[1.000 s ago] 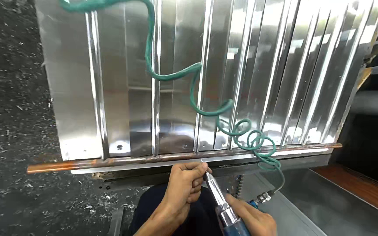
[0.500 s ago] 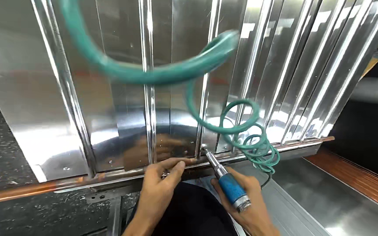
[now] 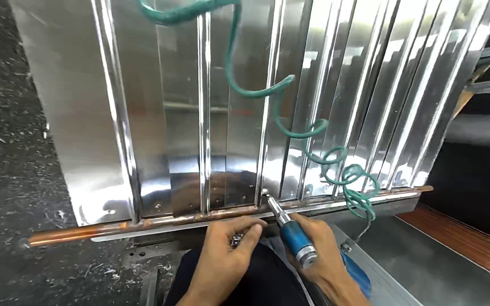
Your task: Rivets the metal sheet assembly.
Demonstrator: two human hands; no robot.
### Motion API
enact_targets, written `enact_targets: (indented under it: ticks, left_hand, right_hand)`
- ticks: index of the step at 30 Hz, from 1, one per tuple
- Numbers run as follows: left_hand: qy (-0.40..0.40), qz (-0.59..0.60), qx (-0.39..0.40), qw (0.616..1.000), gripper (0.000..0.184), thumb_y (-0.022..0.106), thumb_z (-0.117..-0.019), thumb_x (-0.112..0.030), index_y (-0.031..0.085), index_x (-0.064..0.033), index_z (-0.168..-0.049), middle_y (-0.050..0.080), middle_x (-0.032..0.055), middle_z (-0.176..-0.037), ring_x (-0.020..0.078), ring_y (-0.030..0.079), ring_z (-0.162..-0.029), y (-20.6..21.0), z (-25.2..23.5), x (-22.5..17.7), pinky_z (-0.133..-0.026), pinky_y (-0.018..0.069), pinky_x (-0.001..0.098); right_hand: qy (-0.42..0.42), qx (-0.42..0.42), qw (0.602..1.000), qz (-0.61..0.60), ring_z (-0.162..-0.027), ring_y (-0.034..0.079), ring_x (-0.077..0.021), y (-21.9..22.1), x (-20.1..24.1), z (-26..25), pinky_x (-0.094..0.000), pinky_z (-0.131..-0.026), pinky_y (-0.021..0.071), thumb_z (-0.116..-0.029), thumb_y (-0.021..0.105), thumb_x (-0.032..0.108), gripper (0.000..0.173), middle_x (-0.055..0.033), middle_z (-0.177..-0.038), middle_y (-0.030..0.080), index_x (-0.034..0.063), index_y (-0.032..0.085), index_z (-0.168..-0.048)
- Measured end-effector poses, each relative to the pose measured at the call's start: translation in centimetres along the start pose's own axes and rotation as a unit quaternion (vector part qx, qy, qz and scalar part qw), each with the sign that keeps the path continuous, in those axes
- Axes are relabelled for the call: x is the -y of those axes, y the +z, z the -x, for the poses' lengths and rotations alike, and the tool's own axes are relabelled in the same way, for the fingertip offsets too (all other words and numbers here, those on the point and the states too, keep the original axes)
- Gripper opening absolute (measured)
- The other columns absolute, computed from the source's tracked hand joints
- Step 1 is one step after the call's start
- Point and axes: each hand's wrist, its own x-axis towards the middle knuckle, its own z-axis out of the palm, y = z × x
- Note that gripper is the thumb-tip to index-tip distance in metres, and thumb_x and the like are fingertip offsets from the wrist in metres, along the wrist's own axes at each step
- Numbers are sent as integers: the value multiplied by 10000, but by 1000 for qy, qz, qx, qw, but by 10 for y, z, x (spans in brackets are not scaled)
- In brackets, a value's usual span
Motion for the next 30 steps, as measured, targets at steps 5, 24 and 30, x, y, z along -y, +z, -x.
enact_targets:
  ticks: [5, 24, 30]
  left_hand:
    - [77, -80, 4, 994, 265, 542, -1029, -247, 784, -137, -1020, 762, -69, -884, -32, 690, -791, 21, 37, 4, -706, 575, 185]
    - [124, 65, 99, 985, 233, 604, -1025, -172, 778, -25, -1072, 768, -11, -912, -16, 667, -741, 138, 191, 52, -702, 568, 189]
    - [34, 228, -33, 973, 265, 605, -1020, -230, 761, -48, -907, 482, -50, -536, 23, 383, -411, 142, 219, 45, -383, 343, 201]
  right_hand:
    - [-32, -78, 982, -167, -980, 648, -141, -31, 16, 70, -299, -838, 570, -865, 811, 354, 341, -131, -1074, 668, 99, 758, -1085]
    - [-42, -323, 897, -298, -714, 716, -88, 36, -25, 254, -274, -654, 631, -853, 793, 136, 261, -21, -829, 748, -8, 668, -1032]
    - [-156, -321, 898, -257, -671, 702, -53, 52, -23, 267, -236, -620, 610, -920, 767, 322, 296, -30, -760, 734, 32, 707, -934]
